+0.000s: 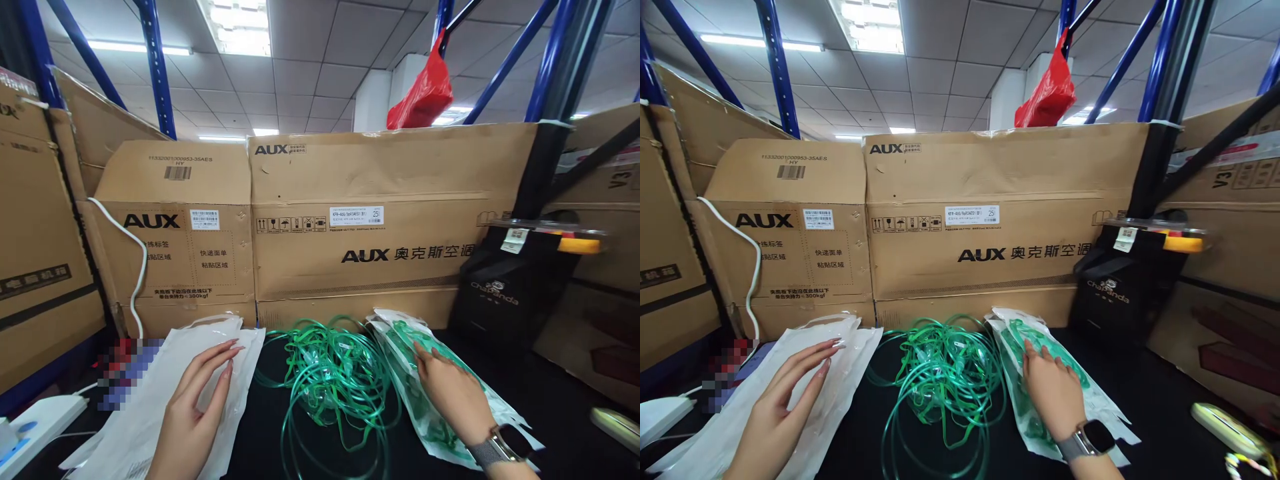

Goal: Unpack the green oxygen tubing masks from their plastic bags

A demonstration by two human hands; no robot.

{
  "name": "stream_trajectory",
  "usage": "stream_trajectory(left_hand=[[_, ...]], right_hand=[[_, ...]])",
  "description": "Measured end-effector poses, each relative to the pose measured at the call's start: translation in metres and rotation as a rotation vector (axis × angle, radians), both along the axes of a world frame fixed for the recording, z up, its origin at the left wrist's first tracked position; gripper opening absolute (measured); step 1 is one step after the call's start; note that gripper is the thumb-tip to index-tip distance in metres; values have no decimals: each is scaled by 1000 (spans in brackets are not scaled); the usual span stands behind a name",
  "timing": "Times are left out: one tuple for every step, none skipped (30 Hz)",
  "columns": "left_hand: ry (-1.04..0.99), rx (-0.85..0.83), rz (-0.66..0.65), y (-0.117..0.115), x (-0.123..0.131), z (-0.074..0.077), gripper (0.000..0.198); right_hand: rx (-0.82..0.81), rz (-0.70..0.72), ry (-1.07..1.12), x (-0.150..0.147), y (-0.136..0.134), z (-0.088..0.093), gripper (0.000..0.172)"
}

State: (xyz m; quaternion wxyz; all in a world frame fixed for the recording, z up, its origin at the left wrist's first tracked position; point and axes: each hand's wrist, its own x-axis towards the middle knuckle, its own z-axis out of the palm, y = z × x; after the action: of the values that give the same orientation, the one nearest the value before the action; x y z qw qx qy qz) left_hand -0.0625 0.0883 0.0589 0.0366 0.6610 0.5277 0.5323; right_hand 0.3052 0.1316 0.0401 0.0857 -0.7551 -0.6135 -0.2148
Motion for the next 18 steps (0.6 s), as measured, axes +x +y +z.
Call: stream_trajectory(left_hand=[[-60,-6,-48,-2,4,2,22],[-123,-9,-90,-5,8,3,21],[-187,-14,-130,-7,11,5,20],[-253,-17,-168,-8,15,5,19],[-319,-23,-205,-10,18,6,18],[-386,-37,-240,-11,21,6,18],[-452,-57,-273,-12,23,6,18],[-515,-83,-307,-13,25,6,18],[-573,-112,-339,-14,26,7,19],[-624,-143,-369,-14,26,8,19],[-666,-173,-400,-15,26,9,20],[-701,-202,-428,-15,25,10,20],[-728,-228,-451,-16,23,11,20],[-749,-253,-468,-16,22,13,19],[-766,-275,-482,-16,20,14,19],[-783,-296,-500,-17,19,15,20],[-802,-318,-521,-17,19,15,21],[-828,-342,-549,-17,19,16,23]], right_hand=[[8,4,-9,0,0,0,37],[19,7,-19,-1,-1,1,37],[33,12,-30,-1,-2,1,38],[54,22,-44,-2,-3,1,39],[79,38,-59,-2,-4,1,40],[109,62,-71,-2,-4,1,41],[144,91,-76,-2,-5,1,42],[185,127,-74,-2,-5,1,42],[234,169,-65,-3,-5,2,42],[290,218,-54,-4,-5,3,43],[352,275,-45,-5,-6,5,43],[420,339,-37,-8,-7,7,42],[492,406,-28,-11,-9,10,41],[561,474,-18,-15,-12,13,39],[621,540,-4,-19,-15,16,39],[666,608,12,-24,-19,19,39],[689,676,27,-29,-24,21,40],[692,747,35,-33,-28,23,43]])
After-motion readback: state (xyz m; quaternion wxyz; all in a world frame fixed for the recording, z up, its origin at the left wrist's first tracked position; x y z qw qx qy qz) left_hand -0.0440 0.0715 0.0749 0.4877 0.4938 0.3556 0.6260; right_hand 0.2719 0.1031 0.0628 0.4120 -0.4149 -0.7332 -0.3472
